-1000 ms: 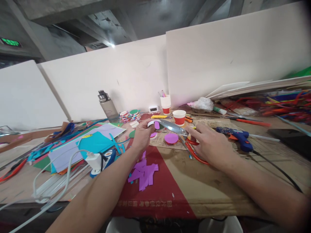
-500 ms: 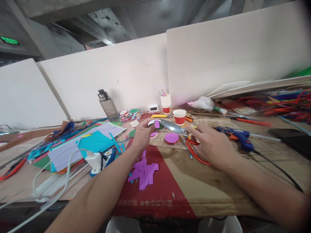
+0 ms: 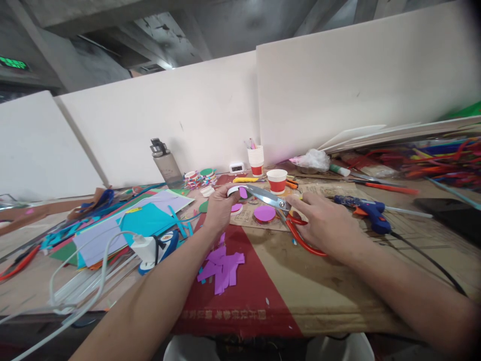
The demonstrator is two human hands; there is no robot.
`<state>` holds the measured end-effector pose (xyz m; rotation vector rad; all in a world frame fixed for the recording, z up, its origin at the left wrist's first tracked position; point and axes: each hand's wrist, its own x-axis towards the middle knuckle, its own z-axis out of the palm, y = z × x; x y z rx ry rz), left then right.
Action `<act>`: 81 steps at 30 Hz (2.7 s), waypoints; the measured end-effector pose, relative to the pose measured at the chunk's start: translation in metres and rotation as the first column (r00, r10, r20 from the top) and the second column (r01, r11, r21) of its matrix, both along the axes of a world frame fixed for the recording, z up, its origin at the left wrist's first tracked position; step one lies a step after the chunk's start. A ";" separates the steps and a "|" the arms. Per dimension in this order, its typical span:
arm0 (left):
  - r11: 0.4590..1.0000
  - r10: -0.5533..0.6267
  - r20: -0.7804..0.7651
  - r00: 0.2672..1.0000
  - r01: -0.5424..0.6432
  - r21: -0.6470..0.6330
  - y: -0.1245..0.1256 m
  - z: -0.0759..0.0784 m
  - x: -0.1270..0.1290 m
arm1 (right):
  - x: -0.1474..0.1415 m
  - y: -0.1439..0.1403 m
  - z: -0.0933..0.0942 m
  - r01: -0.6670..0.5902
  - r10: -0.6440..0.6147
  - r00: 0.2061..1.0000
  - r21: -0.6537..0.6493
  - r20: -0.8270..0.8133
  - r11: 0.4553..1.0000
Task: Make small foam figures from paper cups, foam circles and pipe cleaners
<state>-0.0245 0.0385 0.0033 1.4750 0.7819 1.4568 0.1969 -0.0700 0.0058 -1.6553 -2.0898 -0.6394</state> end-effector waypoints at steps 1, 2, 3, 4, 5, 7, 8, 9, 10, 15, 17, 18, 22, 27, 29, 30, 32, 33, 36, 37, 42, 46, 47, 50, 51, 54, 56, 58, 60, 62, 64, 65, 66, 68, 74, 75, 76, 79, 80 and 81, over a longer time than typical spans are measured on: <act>1.000 -0.005 0.004 1.000 0.005 -0.010 0.000 0.000 0.000 | 0.000 0.000 0.000 0.001 -0.001 1.000 0.001 0.000 1.000; 1.000 -0.011 0.012 1.000 0.011 -0.019 0.000 0.000 0.000 | 0.000 0.000 0.000 0.001 -0.001 1.000 -0.001 0.002 1.000; 0.999 -0.020 0.018 1.000 0.021 -0.027 0.000 0.000 0.000 | 0.000 0.000 0.000 0.002 -0.002 1.000 -0.004 0.004 1.000; 0.999 -0.029 0.023 0.999 0.029 -0.031 0.000 -0.001 0.000 | 0.000 0.000 0.000 0.003 -0.003 1.000 -0.009 0.006 1.000; 0.999 -0.035 0.026 0.999 0.036 -0.031 0.001 -0.001 0.000 | 0.001 0.000 0.000 0.004 -0.004 1.000 -0.013 0.008 1.000; 0.999 -0.039 0.025 0.999 0.039 -0.025 0.002 -0.001 0.000 | 0.001 0.000 -0.001 0.008 -0.008 1.000 -0.017 0.009 1.000; 0.999 -0.036 0.022 0.999 0.037 -0.020 0.003 -0.001 -0.001 | 0.001 0.000 -0.001 0.014 -0.014 1.000 -0.017 0.009 1.000; 0.999 -0.034 0.021 0.999 0.035 -0.016 0.003 -0.001 -0.001 | 0.001 0.000 -0.001 0.019 -0.019 1.000 -0.018 0.009 1.000; 0.999 -0.033 0.024 0.999 0.033 -0.011 0.003 -0.001 -0.001 | 0.000 -0.001 -0.001 0.024 -0.024 1.000 -0.022 0.011 0.999; 0.999 -0.030 0.052 0.998 0.031 -0.013 0.004 -0.004 0.000 | -0.002 -0.002 0.000 0.045 -0.044 0.998 -0.027 0.041 0.999; 0.999 -0.040 0.055 0.998 0.041 -0.033 0.004 -0.004 0.001 | -0.003 -0.002 0.001 0.049 -0.046 0.997 -0.037 0.060 0.998; 0.998 -0.048 0.056 0.997 0.050 -0.045 0.003 -0.004 0.001 | -0.004 -0.003 0.002 0.053 -0.050 0.996 -0.049 0.067 0.997; 0.993 -0.063 0.064 0.996 0.069 -0.093 -0.001 -0.001 0.004 | -0.006 -0.004 0.005 0.085 -0.076 0.993 -0.102 0.088 0.991; 0.987 -0.090 0.037 0.995 0.094 -0.129 -0.006 0.003 0.004 | -0.006 -0.005 0.008 0.071 -0.059 0.994 -0.133 0.093 0.989; 0.985 -0.108 0.026 0.994 0.111 -0.136 -0.006 0.003 0.004 | -0.006 -0.005 0.008 0.060 -0.046 0.995 -0.149 0.093 0.987; 0.983 -0.115 0.020 0.993 0.117 -0.139 -0.005 0.003 0.003 | -0.005 -0.004 0.009 0.056 -0.042 0.995 -0.155 0.092 0.986; 0.982 -0.125 0.012 0.992 0.125 -0.144 -0.004 0.003 0.002 | -0.005 -0.004 0.009 0.044 -0.030 0.996 -0.161 0.090 0.986; 0.981 -0.129 0.010 0.992 0.129 -0.148 -0.003 0.003 0.001 | -0.005 -0.004 0.009 0.036 -0.022 0.996 -0.163 0.086 0.986; 0.974 -0.156 0.009 0.988 0.155 -0.164 -0.002 0.003 0.000 | -0.003 -0.004 0.009 0.016 -0.004 0.998 -0.179 0.065 0.984; 0.971 -0.172 0.010 0.985 0.171 -0.168 -0.002 0.003 -0.001 | -0.003 -0.003 0.009 0.013 -0.003 0.999 -0.185 0.055 0.983; 0.945 -0.277 0.019 0.961 0.276 -0.173 0.000 0.003 -0.004 | -0.001 0.000 0.006 -0.009 -0.001 0.999 -0.173 -0.053 0.985; 0.947 -0.276 0.052 0.960 0.281 -0.155 0.005 0.000 -0.007 | -0.001 0.002 0.003 -0.007 -0.007 0.995 -0.130 -0.101 0.991; 0.951 -0.266 0.062 0.962 0.272 -0.146 0.005 0.000 -0.007 | -0.002 0.003 0.002 -0.004 -0.008 0.995 -0.120 -0.102 0.993; 0.958 -0.254 0.094 0.963 0.264 -0.115 0.005 0.003 -0.008 | -0.002 0.003 0.001 -0.005 -0.003 0.995 -0.084 -0.096 0.996; 0.959 -0.253 0.103 0.962 0.263 -0.107 0.005 0.004 -0.008 | -0.002 0.003 0.001 -0.008 0.001 0.996 -0.073 -0.091 0.997; 0.960 -0.250 0.111 0.962 0.261 -0.096 0.003 0.007 -0.008 | 0.000 0.003 0.000 -0.018 0.014 0.997 -0.053 -0.072 0.998; 0.961 -0.250 0.111 0.962 0.261 -0.093 0.004 0.007 -0.008 | 0.001 0.002 0.000 -0.027 0.024 0.998 -0.038 -0.059 0.999; 0.961 -0.250 0.104 0.963 0.260 -0.092 0.006 0.005 -0.008 | 0.001 0.002 0.001 -0.034 0.032 0.998 -0.028 -0.054 0.999; 0.960 -0.256 0.092 0.962 0.264 -0.090 0.008 0.002 -0.009 | 0.000 0.001 0.002 -0.027 0.025 0.998 -0.035 -0.058 0.999; 0.957 -0.271 0.090 0.958 0.279 -0.081 0.008 0.002 -0.009 | 0.000 0.001 0.003 -0.018 0.015 0.998 -0.052 -0.063 0.998; 0.954 -0.283 0.098 0.954 0.290 -0.072 0.007 0.003 -0.009 | 0.000 0.001 0.003 -0.017 0.013 0.998 -0.064 -0.063 0.998; 0.954 -0.283 0.101 0.954 0.291 -0.069 0.006 0.004 -0.009 | 0.000 0.000 0.003 -0.018 0.014 0.998 -0.066 -0.062 0.998; 0.956 -0.279 0.103 0.955 0.287 -0.068 0.005 0.005 -0.009 | 0.000 0.000 0.003 -0.019 0.016 0.998 -0.063 -0.062 0.998; 0.962 -0.257 0.098 0.961 0.264 -0.066 0.003 0.006 -0.008 | 0.000 0.000 0.002 -0.024 0.021 0.998 -0.041 -0.062 0.999; 0.983 -0.177 0.025 0.984 0.178 -0.032 0.007 0.002 -0.009 | -0.001 0.000 0.000 -0.029 0.029 0.999 0.005 -0.036 1.000; 0.985 -0.172 0.018 0.985 0.172 -0.025 0.007 0.001 -0.010 | -0.001 0.000 0.000 -0.024 0.024 0.999 0.004 -0.032 1.000; 0.985 -0.169 0.012 0.986 0.169 -0.020 0.008 0.000 -0.010 | 0.000 0.000 0.000 -0.019 0.020 0.999 0.004 -0.029 1.000; 0.986 -0.165 0.004 0.986 0.165 -0.010 0.007 0.000 -0.010 | 0.000 0.000 0.000 -0.017 0.017 1.000 0.009 -0.018 1.000; 0.986 -0.165 0.004 0.986 0.165 -0.007 0.007 0.001 -0.010 | 0.000 0.000 0.000 -0.017 0.017 1.000 0.011 -0.015 1.000; 0.986 -0.166 0.003 0.986 0.166 -0.003 0.006 0.002 -0.009 | 0.001 0.000 0.000 -0.015 0.015 1.000 0.010 -0.013 1.000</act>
